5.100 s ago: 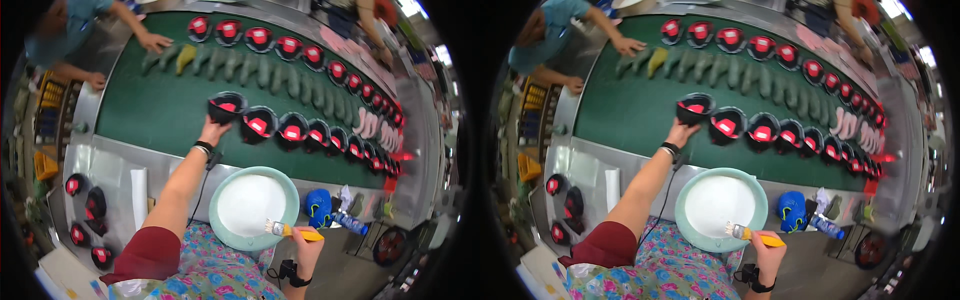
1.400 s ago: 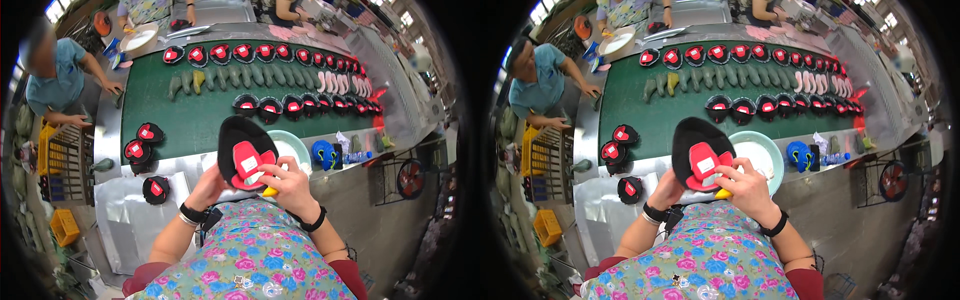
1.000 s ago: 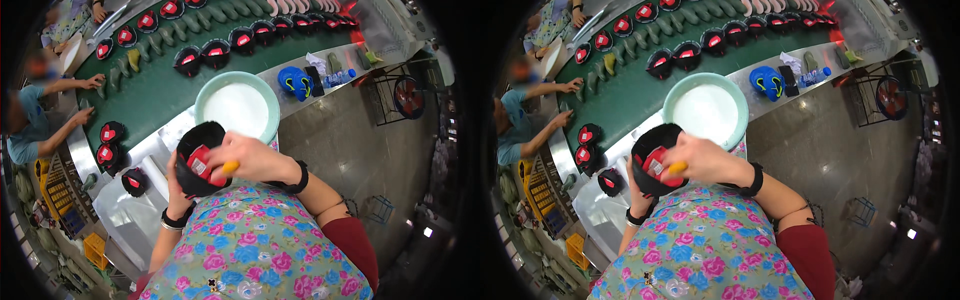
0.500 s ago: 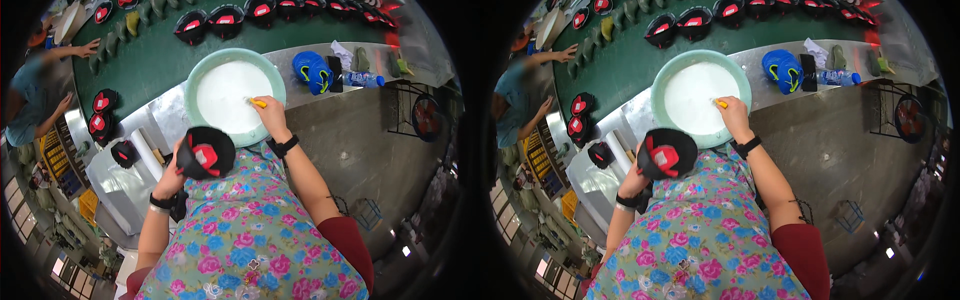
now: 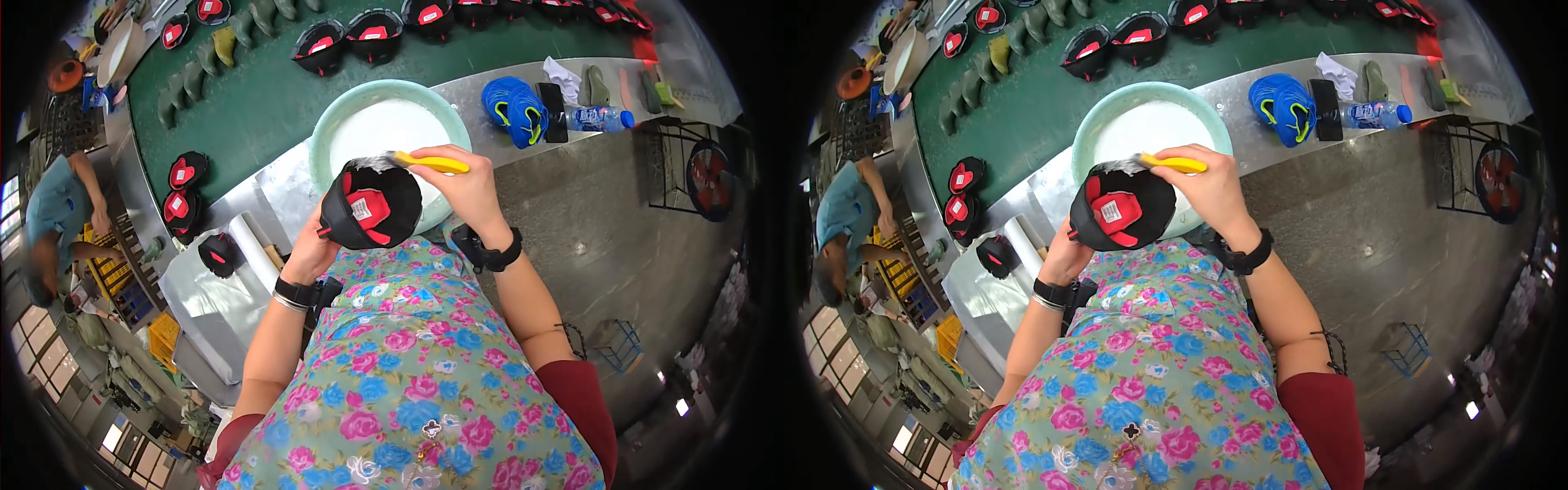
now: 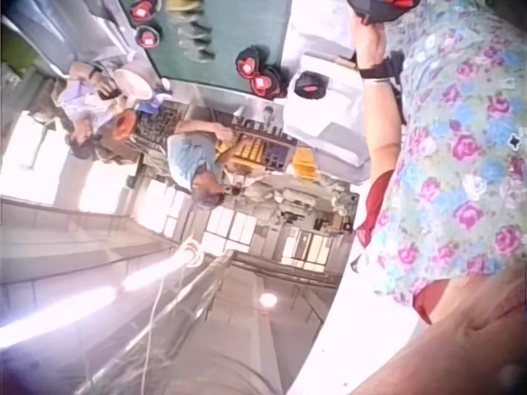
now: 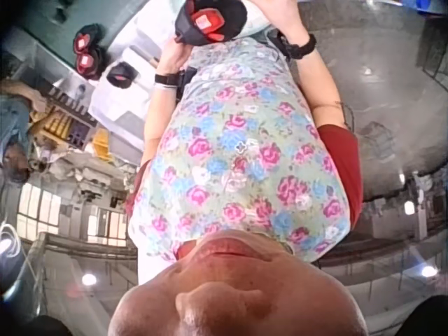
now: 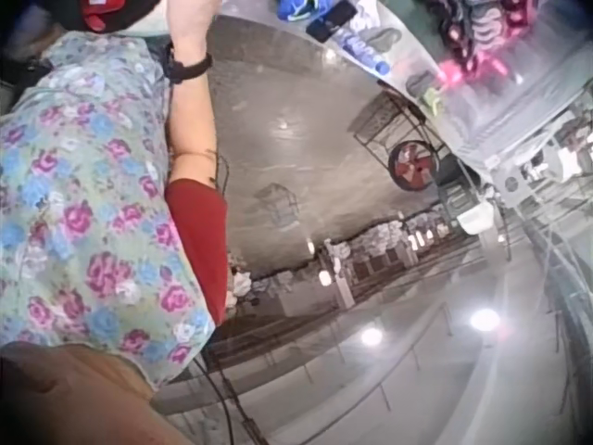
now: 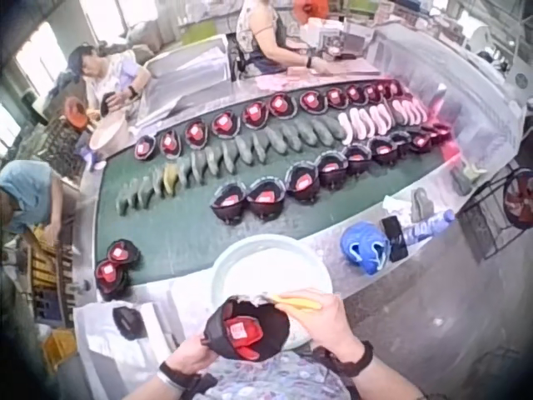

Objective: The person applies a white substance to the interior of black and red shoes using a yellow brush. They pick up shoes from a conveyor belt, dip the brush into a bowl of white liquid, and coat the inside of the shoes before placing them back on the belt.

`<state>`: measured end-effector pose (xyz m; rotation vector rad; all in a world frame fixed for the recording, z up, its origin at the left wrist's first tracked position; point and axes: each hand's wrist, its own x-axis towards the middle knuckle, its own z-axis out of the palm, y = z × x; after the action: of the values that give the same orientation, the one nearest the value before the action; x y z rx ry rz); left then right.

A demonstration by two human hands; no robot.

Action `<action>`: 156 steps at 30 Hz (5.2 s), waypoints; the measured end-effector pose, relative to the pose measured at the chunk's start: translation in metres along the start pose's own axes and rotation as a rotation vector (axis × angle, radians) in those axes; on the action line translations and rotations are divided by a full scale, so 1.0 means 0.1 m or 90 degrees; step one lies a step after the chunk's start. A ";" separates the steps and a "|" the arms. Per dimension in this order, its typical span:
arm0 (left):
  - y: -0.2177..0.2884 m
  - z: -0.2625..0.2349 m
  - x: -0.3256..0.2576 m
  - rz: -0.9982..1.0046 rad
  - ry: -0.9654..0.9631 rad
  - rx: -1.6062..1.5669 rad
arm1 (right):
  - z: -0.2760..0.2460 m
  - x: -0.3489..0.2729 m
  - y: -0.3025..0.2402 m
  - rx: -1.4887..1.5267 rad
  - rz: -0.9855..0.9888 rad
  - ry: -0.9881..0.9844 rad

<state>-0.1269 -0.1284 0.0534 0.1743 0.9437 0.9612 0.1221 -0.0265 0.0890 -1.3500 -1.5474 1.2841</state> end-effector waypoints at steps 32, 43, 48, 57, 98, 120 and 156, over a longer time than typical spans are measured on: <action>0.30 0.29 -0.07 -0.268 0.019 -0.227 | 0.18 0.34 -0.81 0.037 -0.111 -0.229; 0.79 -1.71 0.94 0.157 -0.002 -0.184 | -0.21 0.21 -0.68 0.035 0.209 0.015; 1.27 -1.75 2.33 0.354 0.180 -0.156 | -0.18 0.22 -0.42 0.015 0.266 0.013; 1.17 -2.67 1.75 0.306 0.842 0.112 | -0.03 0.28 -0.31 -0.059 0.221 0.051; 0.91 -0.09 -1.16 0.432 -0.075 0.561 | 0.91 -0.24 -1.58 -0.143 -0.130 -0.578; 0.08 -0.49 -0.68 0.012 0.024 0.094 | 0.55 -0.09 0.99 -0.246 0.026 -0.002; 0.25 -0.34 0.06 -0.048 0.206 -0.126 | -0.10 0.03 -0.52 -0.058 0.034 0.009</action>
<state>-0.1668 -0.1182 0.0417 -0.1886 1.1345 1.0247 0.1171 -0.0191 0.1409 -1.4640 -1.5867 1.2471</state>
